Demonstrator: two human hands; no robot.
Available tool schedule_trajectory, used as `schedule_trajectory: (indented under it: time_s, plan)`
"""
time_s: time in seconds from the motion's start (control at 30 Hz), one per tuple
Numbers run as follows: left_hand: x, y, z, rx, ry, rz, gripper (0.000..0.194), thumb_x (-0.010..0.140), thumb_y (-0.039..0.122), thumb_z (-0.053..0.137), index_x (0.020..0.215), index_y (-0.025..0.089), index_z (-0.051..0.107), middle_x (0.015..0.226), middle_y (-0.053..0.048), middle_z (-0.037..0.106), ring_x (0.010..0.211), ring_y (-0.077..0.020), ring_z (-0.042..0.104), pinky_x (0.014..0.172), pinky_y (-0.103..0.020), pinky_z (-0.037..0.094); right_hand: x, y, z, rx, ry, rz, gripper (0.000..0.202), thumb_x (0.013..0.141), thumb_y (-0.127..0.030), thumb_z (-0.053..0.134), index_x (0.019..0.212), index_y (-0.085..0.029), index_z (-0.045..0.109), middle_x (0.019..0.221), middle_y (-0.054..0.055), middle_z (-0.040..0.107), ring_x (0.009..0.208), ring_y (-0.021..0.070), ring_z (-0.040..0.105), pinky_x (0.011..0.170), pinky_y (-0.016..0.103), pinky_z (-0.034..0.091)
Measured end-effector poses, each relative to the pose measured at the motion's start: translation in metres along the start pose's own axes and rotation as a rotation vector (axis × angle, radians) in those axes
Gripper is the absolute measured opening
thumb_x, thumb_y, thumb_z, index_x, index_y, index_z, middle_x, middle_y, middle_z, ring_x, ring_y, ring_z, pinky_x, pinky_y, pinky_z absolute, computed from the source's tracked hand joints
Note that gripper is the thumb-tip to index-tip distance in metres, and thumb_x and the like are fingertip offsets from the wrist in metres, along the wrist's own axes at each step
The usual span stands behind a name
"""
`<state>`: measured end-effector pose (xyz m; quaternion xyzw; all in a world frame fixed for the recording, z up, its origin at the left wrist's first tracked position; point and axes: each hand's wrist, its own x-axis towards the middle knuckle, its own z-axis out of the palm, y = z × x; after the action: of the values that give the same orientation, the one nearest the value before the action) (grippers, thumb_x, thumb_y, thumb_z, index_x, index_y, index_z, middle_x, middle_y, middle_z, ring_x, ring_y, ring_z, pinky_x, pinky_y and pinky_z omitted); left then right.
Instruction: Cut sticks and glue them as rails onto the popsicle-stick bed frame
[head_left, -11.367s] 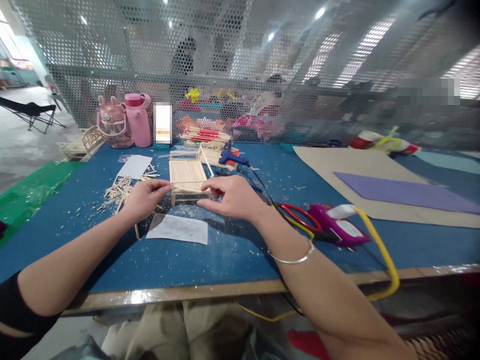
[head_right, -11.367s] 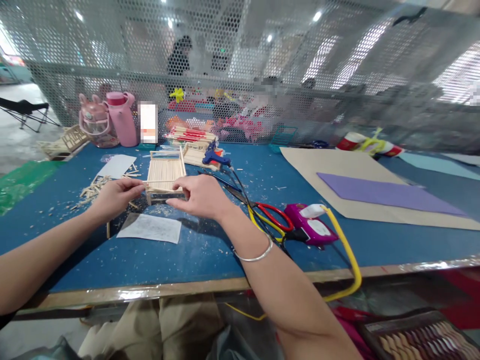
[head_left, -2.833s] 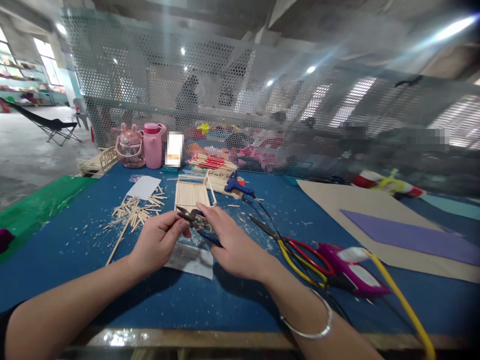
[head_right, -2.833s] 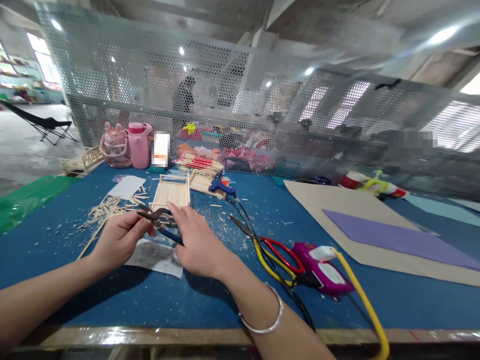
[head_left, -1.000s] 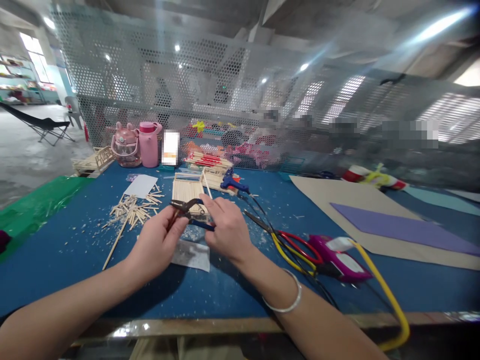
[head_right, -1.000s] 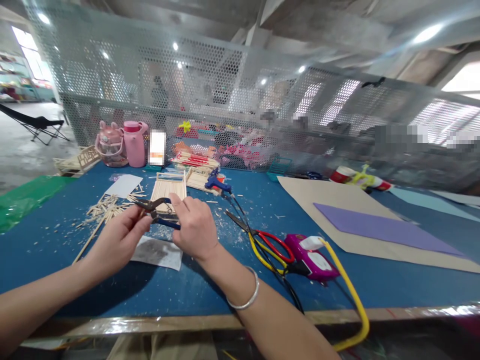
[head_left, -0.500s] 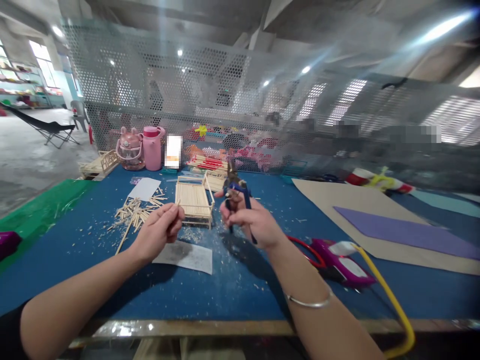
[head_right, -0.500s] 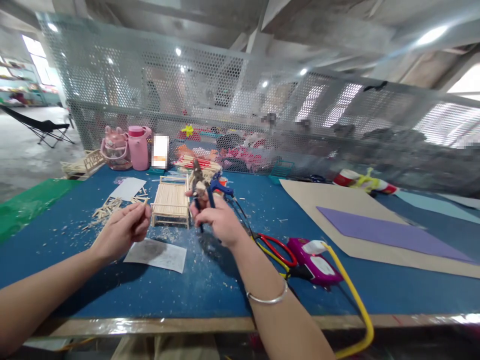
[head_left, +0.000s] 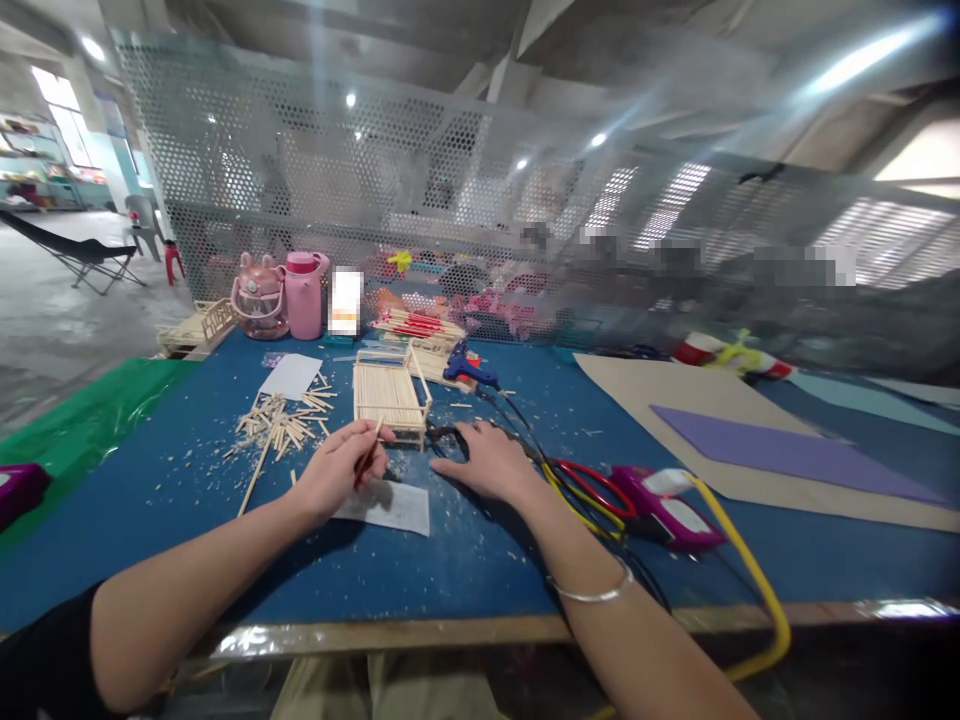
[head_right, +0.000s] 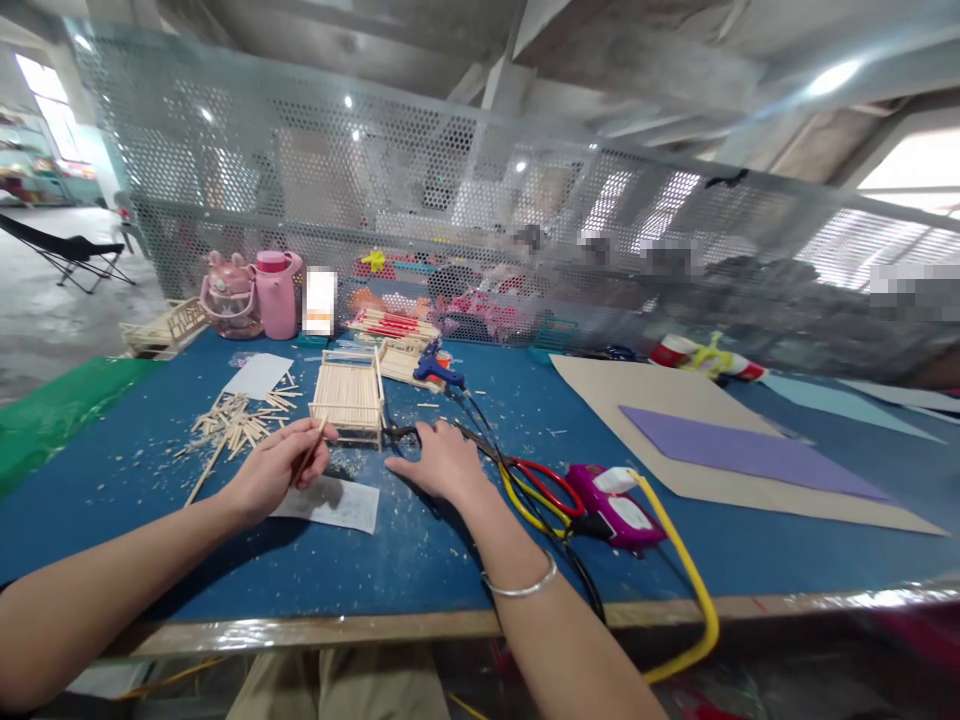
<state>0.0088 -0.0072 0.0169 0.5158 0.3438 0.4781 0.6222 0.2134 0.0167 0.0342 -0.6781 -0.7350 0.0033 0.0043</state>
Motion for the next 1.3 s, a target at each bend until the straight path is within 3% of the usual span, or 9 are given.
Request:
schedule_trajectory:
  time_s: [0.17, 0.27, 0.4, 0.63, 0.73, 0.87, 1.03, 1.2, 1.3]
  plan:
    - [0.001, 0.003, 0.0, -0.007, 0.044, -0.017, 0.017, 0.079, 0.031, 0.044, 0.083, 0.016, 0.05, 0.05, 0.006, 0.045, 0.038, -0.0055, 0.032, 0.039, -0.018, 0.024, -0.013, 0.026, -0.016, -0.026, -0.047, 0.06, 0.043, 0.09, -0.044, 0.03, 0.107, -0.016, 0.059, 0.109, 0.014, 0.063, 0.103, 0.0264, 0.058, 0.079, 0.035, 0.043]
    - [-0.002, 0.006, 0.002, -0.007, 0.065, -0.026, 0.017, 0.078, 0.032, 0.045, 0.08, 0.016, 0.05, 0.048, 0.008, 0.039, 0.037, -0.004, 0.025, 0.037, -0.017, 0.018, -0.025, 0.05, -0.019, -0.132, -0.153, 0.223, 0.029, 0.087, -0.033, 0.04, 0.09, -0.014, 0.062, 0.097, 0.017, 0.066, 0.094, 0.0308, 0.061, 0.07, 0.036, 0.043]
    - [-0.007, 0.01, 0.004, 0.055, 0.069, -0.01, 0.018, 0.078, 0.033, 0.046, 0.075, 0.015, 0.051, 0.047, 0.008, 0.036, 0.038, -0.0043, 0.024, 0.038, -0.017, 0.015, -0.038, 0.072, -0.013, -0.136, -0.177, 0.253, 0.019, 0.086, -0.025, 0.041, 0.091, -0.018, 0.059, 0.096, 0.012, 0.067, 0.091, 0.0273, 0.062, 0.065, 0.032, 0.04]
    - [-0.007, 0.004, 0.004, 0.137, 0.006, 0.028, 0.022, 0.08, 0.037, 0.044, 0.074, 0.017, 0.05, 0.05, 0.007, 0.037, 0.042, -0.0067, 0.027, 0.039, -0.019, 0.016, -0.047, 0.068, -0.006, -0.138, -0.092, 0.293, 0.023, 0.083, -0.015, 0.037, 0.103, -0.015, 0.048, 0.091, 0.014, 0.066, 0.082, 0.027, 0.063, 0.057, 0.029, 0.033]
    - [-0.006, 0.0, 0.002, 0.143, 0.0, 0.068, 0.027, 0.082, 0.04, 0.043, 0.068, 0.018, 0.044, 0.052, 0.007, 0.037, 0.043, -0.0067, 0.027, 0.04, -0.02, 0.019, -0.049, 0.066, -0.014, -0.057, 0.107, 0.355, 0.023, 0.085, -0.019, 0.032, 0.104, -0.016, 0.045, 0.077, 0.01, 0.064, 0.068, 0.024, 0.061, 0.054, 0.029, 0.031]
    - [-0.008, -0.002, 0.002, 0.192, 0.025, 0.113, 0.032, 0.085, 0.044, 0.042, 0.067, 0.018, 0.041, 0.058, 0.005, 0.042, 0.047, -0.0069, 0.032, 0.042, -0.02, 0.022, -0.053, 0.069, -0.031, 0.222, 0.485, 0.346, 0.025, 0.079, -0.039, 0.051, 0.093, -0.02, 0.046, 0.06, -0.001, 0.053, 0.056, 0.0174, 0.052, 0.053, 0.025, 0.032]
    - [-0.013, -0.001, 0.007, 0.229, -0.046, 0.169, 0.025, 0.087, 0.038, 0.044, 0.072, 0.02, 0.035, 0.077, 0.0, 0.059, 0.051, -0.0066, 0.038, 0.049, -0.021, 0.029, -0.057, 0.058, -0.031, 0.784, 0.64, 0.164, 0.026, 0.074, -0.044, 0.057, 0.084, -0.022, 0.048, 0.048, -0.008, 0.04, 0.041, 0.0095, 0.034, 0.044, 0.022, 0.027]
    - [-0.017, -0.004, 0.01, 0.383, -0.089, 0.297, 0.026, 0.086, 0.033, 0.048, 0.07, 0.021, 0.031, 0.096, -0.009, 0.062, 0.084, -0.016, 0.055, 0.066, -0.027, 0.04, -0.056, 0.011, -0.018, 1.461, 0.46, 0.002, 0.031, 0.073, -0.045, 0.063, 0.085, -0.022, 0.046, 0.044, -0.011, 0.036, 0.036, 0.006, 0.028, 0.037, 0.018, 0.023]
    - [-0.018, -0.007, 0.01, 0.431, -0.111, 0.316, 0.027, 0.086, 0.033, 0.049, 0.069, 0.022, 0.031, 0.082, -0.005, 0.062, 0.077, -0.0166, 0.058, 0.064, -0.027, 0.041, -0.053, -0.024, -0.019, 1.692, 0.29, -0.062, 0.03, 0.071, -0.041, 0.066, 0.083, -0.022, 0.045, 0.042, -0.012, 0.034, 0.035, 0.0045, 0.026, 0.036, 0.015, 0.023]
